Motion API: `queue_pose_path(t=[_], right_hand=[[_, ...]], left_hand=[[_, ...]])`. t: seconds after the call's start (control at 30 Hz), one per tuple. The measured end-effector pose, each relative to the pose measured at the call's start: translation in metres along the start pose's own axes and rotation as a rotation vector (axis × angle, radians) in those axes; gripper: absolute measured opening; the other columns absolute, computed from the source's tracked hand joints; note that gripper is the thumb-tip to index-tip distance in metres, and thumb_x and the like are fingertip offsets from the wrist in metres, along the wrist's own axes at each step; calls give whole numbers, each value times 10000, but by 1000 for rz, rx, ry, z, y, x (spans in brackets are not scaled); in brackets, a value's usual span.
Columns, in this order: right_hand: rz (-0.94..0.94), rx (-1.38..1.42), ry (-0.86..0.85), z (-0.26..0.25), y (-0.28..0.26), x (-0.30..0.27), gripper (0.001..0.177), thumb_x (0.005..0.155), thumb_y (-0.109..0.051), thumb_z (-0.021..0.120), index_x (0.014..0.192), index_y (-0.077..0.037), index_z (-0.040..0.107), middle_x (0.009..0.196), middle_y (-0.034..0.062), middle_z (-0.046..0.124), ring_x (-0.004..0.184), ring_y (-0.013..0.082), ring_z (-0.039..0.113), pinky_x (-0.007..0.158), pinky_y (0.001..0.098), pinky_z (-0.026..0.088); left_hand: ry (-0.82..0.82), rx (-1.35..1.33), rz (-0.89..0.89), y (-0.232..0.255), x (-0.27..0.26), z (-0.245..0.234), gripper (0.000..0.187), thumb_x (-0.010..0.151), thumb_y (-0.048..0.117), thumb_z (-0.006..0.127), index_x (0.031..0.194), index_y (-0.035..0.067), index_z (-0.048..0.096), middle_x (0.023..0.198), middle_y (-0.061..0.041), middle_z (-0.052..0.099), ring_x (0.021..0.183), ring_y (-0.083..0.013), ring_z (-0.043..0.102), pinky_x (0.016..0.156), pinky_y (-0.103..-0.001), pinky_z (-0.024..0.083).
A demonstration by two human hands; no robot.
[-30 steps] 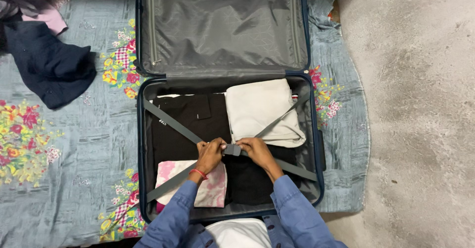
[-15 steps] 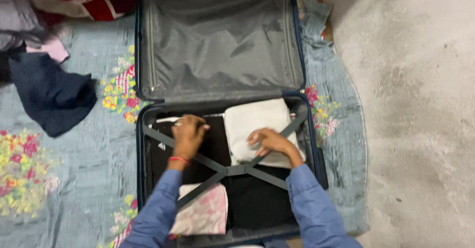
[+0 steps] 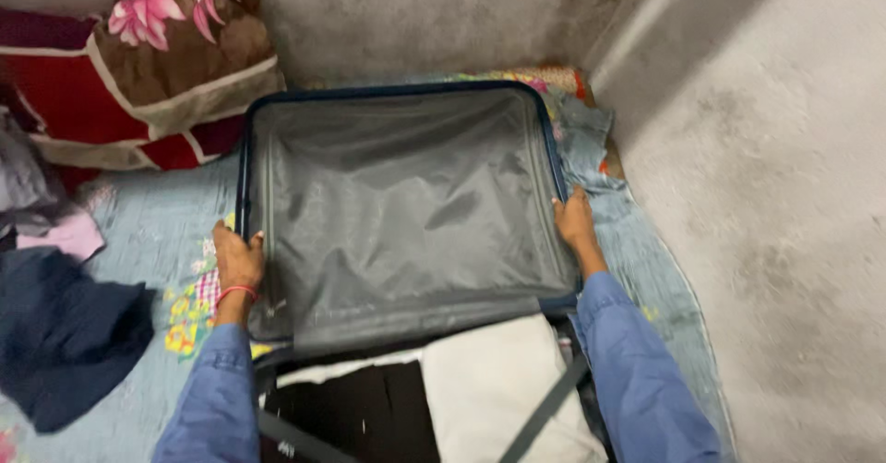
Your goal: The person folds black shorts, light-colored pants, and a patterned pink cloth by hand on a bed, then places them into an open blue suitcase and secures the internal straps.
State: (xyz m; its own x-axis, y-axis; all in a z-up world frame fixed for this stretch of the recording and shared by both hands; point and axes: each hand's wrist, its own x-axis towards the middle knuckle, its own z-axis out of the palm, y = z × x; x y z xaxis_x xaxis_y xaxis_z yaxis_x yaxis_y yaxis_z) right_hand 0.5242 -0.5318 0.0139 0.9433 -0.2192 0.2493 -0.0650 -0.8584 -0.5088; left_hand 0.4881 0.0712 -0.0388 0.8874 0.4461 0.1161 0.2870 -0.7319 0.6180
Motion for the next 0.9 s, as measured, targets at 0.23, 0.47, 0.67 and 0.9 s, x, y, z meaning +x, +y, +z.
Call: queue_pose_path(t=[0.23,0.47,0.67,0.9], right_hand=[[440,-82,-164,37,-2,38,430,985,-194,651,1334,14,512,1140,355,660,1111,528,620,938,584,488],[322,-42,107,33,6,20,350,896,-26,632,1237,-17,556,1053,317,662,1023,526,615,861,591,466],[45,158,437,-2,6,2,189,980,36,619,1154,-8,557,978,222,634,914,401,609,842,476,470],[116,503,587,-78,-39,-59,168,1004,41,626,1120,-9,516,943,76,539,860,197,522,816,334,461]], left_hand=[[-74,156,-222,-15,51,38,342,976,224,740,1124,-74,662,1090,-338,704,1054,-490,679,931,-534,528],[221,149,-233,-11,20,36,202,893,84,734,1063,-11,680,994,-245,717,956,-461,676,867,-590,427],[413,-208,-124,1,-14,-14,150,958,20,713,1059,-29,613,986,-207,670,916,-408,603,895,-490,429],[525,-600,-3,10,-85,-75,187,967,-91,638,1100,-17,529,1006,-92,547,949,-204,525,915,-331,450]])
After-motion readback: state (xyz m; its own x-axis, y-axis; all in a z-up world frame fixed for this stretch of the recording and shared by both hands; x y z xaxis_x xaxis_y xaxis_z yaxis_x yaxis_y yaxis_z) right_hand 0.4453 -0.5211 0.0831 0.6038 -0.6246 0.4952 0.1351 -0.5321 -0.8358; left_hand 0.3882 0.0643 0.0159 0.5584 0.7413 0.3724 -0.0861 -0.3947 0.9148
